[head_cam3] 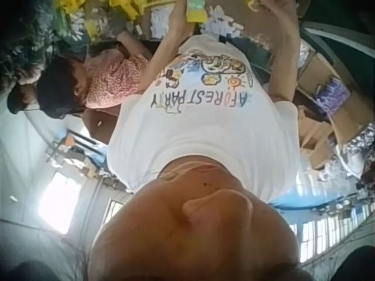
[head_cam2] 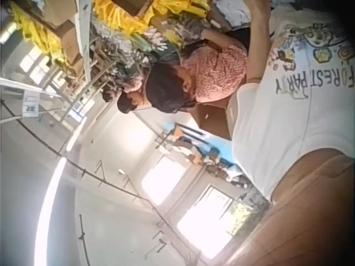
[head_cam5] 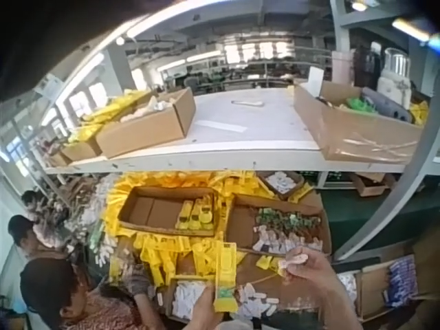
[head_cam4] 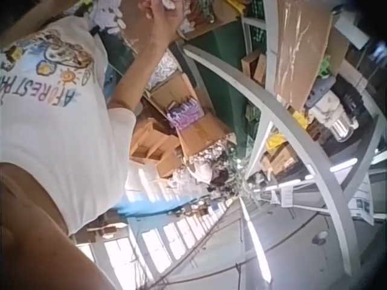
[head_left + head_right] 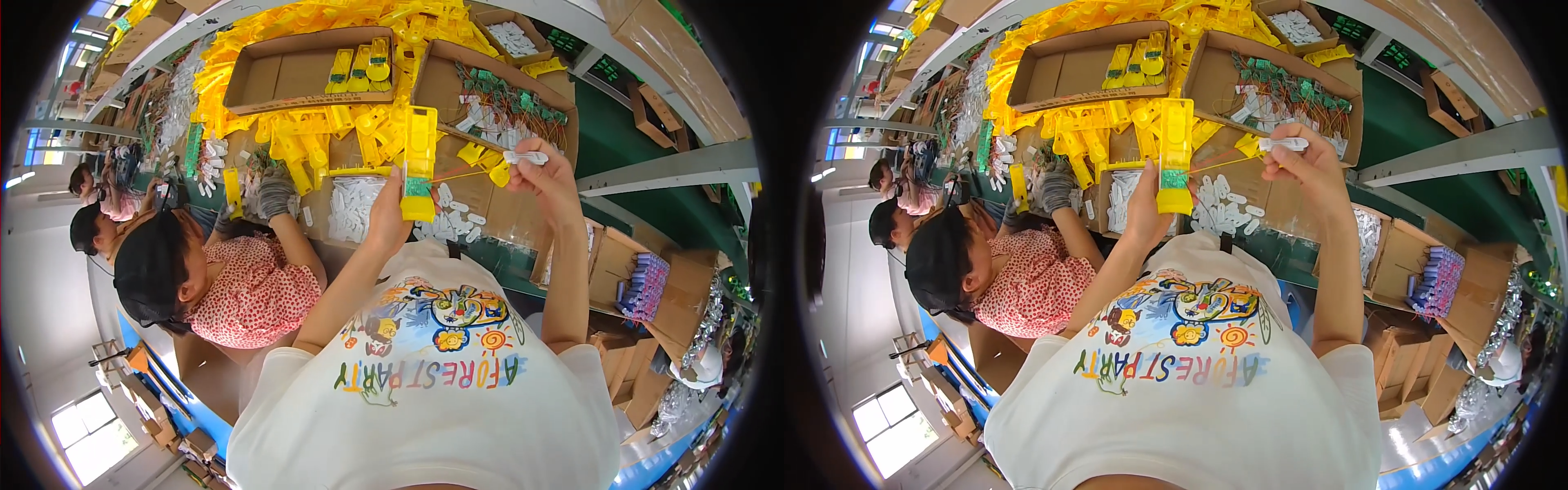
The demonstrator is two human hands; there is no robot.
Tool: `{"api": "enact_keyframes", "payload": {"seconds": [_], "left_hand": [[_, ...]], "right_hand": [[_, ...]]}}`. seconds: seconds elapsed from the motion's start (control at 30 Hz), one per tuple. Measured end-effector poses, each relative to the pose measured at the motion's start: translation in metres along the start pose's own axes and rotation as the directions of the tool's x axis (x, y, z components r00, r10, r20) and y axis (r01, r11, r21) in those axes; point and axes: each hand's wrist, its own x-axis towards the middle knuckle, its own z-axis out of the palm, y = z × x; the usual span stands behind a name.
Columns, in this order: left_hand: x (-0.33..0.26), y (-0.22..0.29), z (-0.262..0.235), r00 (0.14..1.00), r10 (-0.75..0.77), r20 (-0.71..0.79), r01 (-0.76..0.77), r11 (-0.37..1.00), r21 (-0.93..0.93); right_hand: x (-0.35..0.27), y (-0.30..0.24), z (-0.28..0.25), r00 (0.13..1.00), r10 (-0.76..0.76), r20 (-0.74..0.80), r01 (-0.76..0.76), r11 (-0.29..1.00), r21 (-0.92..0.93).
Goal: Assembling small yellow electrical component housings by inserting internal plastic and circuit parts.
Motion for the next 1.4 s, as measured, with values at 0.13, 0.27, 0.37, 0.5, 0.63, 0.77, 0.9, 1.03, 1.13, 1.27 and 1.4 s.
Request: {"api": "enact_keyframes", "payload": {"seconds": [0.13, 0.27, 0.37, 0.5, 0.63, 0.77, 0.9, 1.03, 1.13, 1.27, 1.4], "left_hand": [[-0.002, -0.004, 0.002, 0.998, -0.050, 0.035, 0.040, 0.968, 0.246], [0.004, -0.013, 0.000, 0.997, -0.082, 0.014, 0.077, 0.972, 0.222], [0.001, -0.014, 0.009, 0.998, -0.003, 0.063, -0.020, 0.930, 0.367], [0.005, -0.027, -0.001, 0.986, 0.135, 0.100, -0.168, 0.850, 0.500], [0.003, -0.022, -0.001, 0.981, 0.171, 0.091, -0.187, 0.714, 0.674], [-0.002, -0.013, 0.005, 0.963, 0.242, 0.123, -0.230, 0.490, 0.841], [-0.006, -0.022, 0.002, 0.951, 0.267, 0.157, -0.257, 0.398, 0.881], [-0.001, -0.012, -0.009, 0.941, 0.269, 0.204, -0.303, 0.407, 0.862], [0.011, 0.005, -0.018, 0.947, 0.161, 0.277, -0.320, 0.423, 0.848], [0.035, 0.014, -0.029, 0.900, 0.274, 0.339, -0.426, 0.388, 0.817], [0.085, 0.049, -0.073, 0.918, 0.397, 0.003, -0.226, 0.517, 0.825]], "right_hand": [[0.018, 0.013, -0.005, 0.999, -0.031, 0.007, 0.029, 0.972, 0.231], [0.039, 0.024, 0.011, 0.802, -0.596, -0.048, 0.504, 0.717, -0.482], [0.045, 0.018, 0.040, 0.771, -0.607, -0.194, 0.467, 0.745, -0.477], [0.037, 0.013, 0.071, 0.833, -0.550, -0.064, 0.316, 0.567, -0.760], [0.047, 0.026, 0.077, 0.704, -0.703, 0.104, 0.448, 0.326, -0.832], [0.047, 0.031, 0.088, 0.787, -0.617, 0.009, 0.385, 0.479, -0.789], [0.060, 0.039, 0.089, 0.747, -0.659, 0.088, 0.352, 0.280, -0.893], [0.069, 0.050, 0.070, 0.963, -0.241, 0.118, 0.263, 0.935, -0.239], [0.082, 0.031, 0.059, 0.942, 0.007, 0.337, 0.122, 0.926, -0.358], [0.115, 0.039, 0.067, 0.957, 0.053, 0.285, 0.039, 0.951, -0.307], [0.161, 0.059, 0.061, 0.991, -0.104, -0.081, 0.094, 0.989, -0.116]]}}
